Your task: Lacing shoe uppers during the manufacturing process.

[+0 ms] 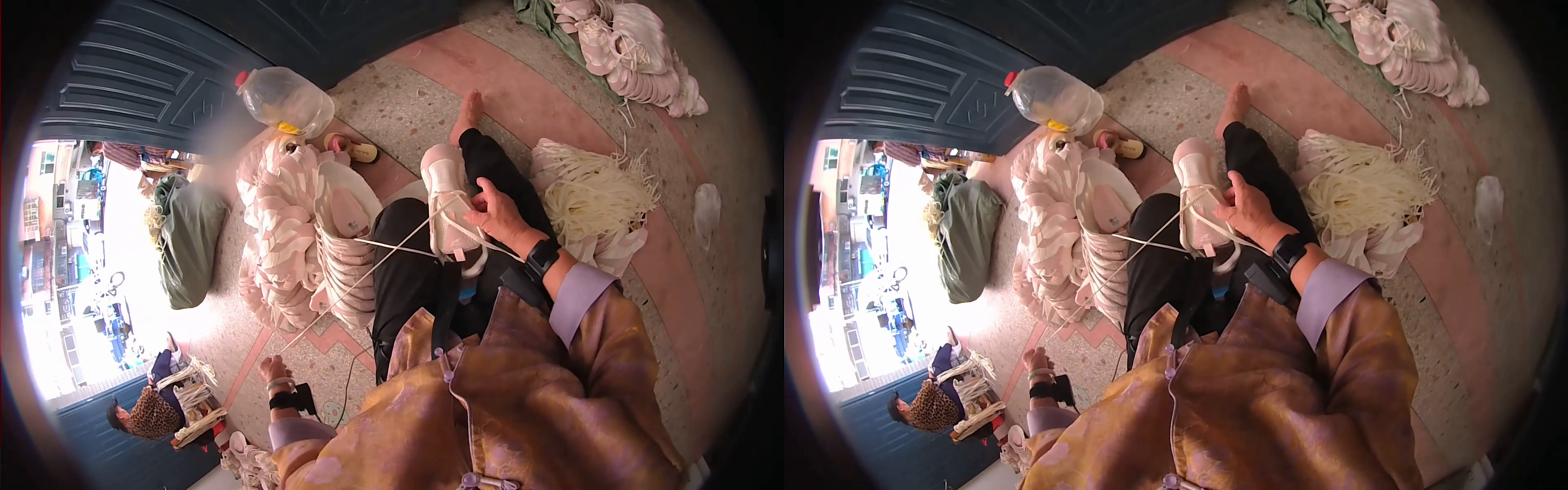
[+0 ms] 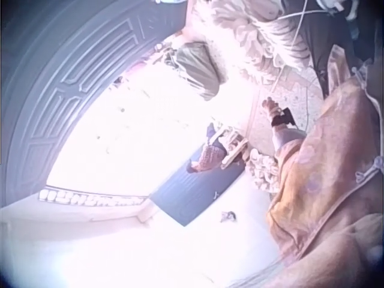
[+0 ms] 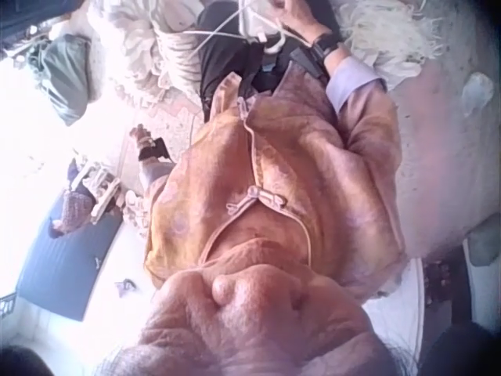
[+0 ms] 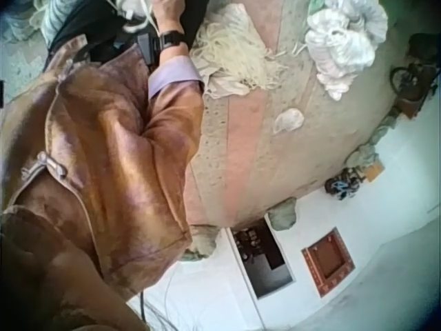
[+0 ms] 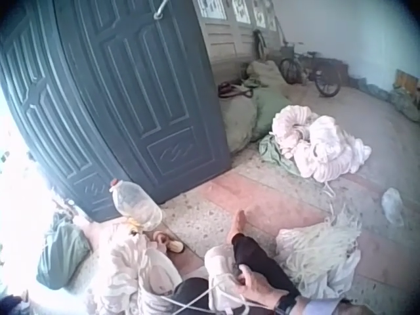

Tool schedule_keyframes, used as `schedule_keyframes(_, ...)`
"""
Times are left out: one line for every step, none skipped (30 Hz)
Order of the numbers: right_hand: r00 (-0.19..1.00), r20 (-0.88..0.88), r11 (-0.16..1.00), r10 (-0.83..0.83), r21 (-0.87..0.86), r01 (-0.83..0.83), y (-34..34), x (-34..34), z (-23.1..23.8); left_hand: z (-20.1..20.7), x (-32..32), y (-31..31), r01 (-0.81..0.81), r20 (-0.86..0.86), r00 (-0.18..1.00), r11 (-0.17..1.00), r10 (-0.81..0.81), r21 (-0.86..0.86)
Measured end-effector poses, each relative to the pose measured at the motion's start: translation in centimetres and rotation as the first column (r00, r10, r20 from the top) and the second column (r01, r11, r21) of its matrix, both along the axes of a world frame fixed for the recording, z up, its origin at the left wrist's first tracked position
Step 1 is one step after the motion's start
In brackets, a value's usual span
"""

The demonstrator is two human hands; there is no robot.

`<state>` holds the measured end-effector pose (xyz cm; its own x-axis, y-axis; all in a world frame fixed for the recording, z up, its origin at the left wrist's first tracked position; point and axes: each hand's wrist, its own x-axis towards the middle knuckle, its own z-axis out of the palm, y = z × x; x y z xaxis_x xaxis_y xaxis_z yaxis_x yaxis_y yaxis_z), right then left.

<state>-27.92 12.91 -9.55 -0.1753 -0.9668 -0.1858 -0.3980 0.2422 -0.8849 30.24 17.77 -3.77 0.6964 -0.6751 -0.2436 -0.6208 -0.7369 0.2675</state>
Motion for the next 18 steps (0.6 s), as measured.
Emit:
schedule_keyframes(1.0, 0.005, 0.999, 0.008, 0.031, -0.008, 0.0, -0.3, 0.2, 1.4, -2.6, -0.6, -0.235, -0.305, 0.93, 0.97, 0.205, -0.064)
schedule_keyframes(1.0, 0.015, 1.0, 0.006, 0.001, -0.006, -0.2, -0.2, 0.1, 2.4, -3.4, -0.9, -0.235, -0.461, 0.875, 0.963, 0.149, -0.134)
schedule_keyframes(1.0, 0.017, 1.0, 0.021, -0.007, -0.021, -1.0, 0.3, 0.2, 2.8, -2.6, -1.2, -0.25, -0.46, 0.873, 0.958, 0.159, -0.142)
schedule_keyframes(1.0, 0.013, 0.999, 0.021, -0.047, -0.02, -1.7, 0.7, 0.1, 3.2, -1.6, -2.0, -0.35, -0.688, 0.716, 0.915, 0.123, -0.2)
schedule_keyframes(1.0, 0.009, 0.996, 0.018, -0.086, -0.018, -2.4, 1.0, 0.1, 3.2, -0.8, -2.6, -0.455, -0.859, 0.51, 0.861, 0.044, -0.226)
schedule_keyframes(1.0, -0.002, 0.996, 0.015, -0.083, -0.015, -2.7, 0.8, -0.3, 3.9, -2.0, -3.7, -0.501, -0.903, 0.43, 0.83, -0.007, -0.245)
schedule_keyframes(0.992, -0.122, 0.995, -0.008, -0.105, -0.004, -2.9, 0.5, -0.6, 5.5, -3.7, -5.1, -0.542, -0.936, 0.347, 0.8, -0.064, -0.256)
schedule_keyframes(0.972, -0.235, 0.991, -0.029, -0.131, -0.002, -3.0, 0.4, -0.7, 6.9, -4.5, -6.0, -0.511, -0.937, 0.31, 0.802, -0.164, -0.309)
schedule_keyframes(0.971, -0.238, 0.991, -0.03, -0.132, -0.002, -3.1, 0.7, -0.3, 8.4, -5.0, -6.6, -0.484, -0.927, 0.271, 0.795, -0.26, -0.365)
schedule_keyframes(0.951, -0.307, 0.998, -0.045, -0.056, 0.029, -3.1, 0.7, 0.3, 9.7, -6.3, -7.3, -0.449, -0.901, 0.23, 0.782, -0.367, -0.433)
schedule_keyframes(0.927, -0.373, 0.998, -0.051, 0.016, 0.061, -3.1, 0.8, 0.7, 11.1, -7.5, -7.7, -0.417, -0.863, 0.187, 0.757, -0.47, -0.503)
schedule_keyframes(0.929, -0.368, 0.999, -0.044, 0.01, 0.051, -3.3, 1.1, 0.9, 12.7, -7.7, -7.9, -0.326, -0.808, 0.134, 0.744, -0.574, -0.583)
schedule_keyframes(0.938, -0.344, 0.998, -0.034, 0.034, 0.049, -3.3, 0.9, 0.9, 13.6, -8.4, -8.4, -0.327, -0.807, 0.131, 0.744, -0.575, -0.583)
schedule_keyframes(0.947, -0.319, 0.997, -0.024, 0.058, 0.045, -3.4, 0.8, 0.8, 14.4, -9.2, -8.8, -0.331, -0.775, 0.029, 0.725, -0.632, -0.604)
schedule_keyframes(0.948, -0.318, 0.998, -0.022, 0.056, 0.042, -3.4, 1.0, 0.8, 15.0, -9.8, -9.0, -0.339, -0.73, -0.069, 0.704, -0.68, -0.624)
schedule_keyframes(0.945, -0.324, 0.999, -0.041, 0.01, 0.047, -3.4, 1.1, 0.8, 15.4, -10.2, -9.2, -0.352, -0.702, -0.087, 0.681, -0.707, -0.642)
schedule_keyframes(0.943, -0.327, 0.998, -0.059, -0.036, 0.049, -3.5, 1.2, 0.8, 16.0, -10.5, -9.2, -0.354, -0.703, -0.086, 0.681, -0.706, -0.641)
schedule_keyframes(0.943, -0.327, 0.998, -0.056, -0.034, 0.047, -3.6, 1.4, 0.7, 16.7, -11.0, -9.2, -0.353, -0.669, -0.131, 0.665, -0.731, -0.658)
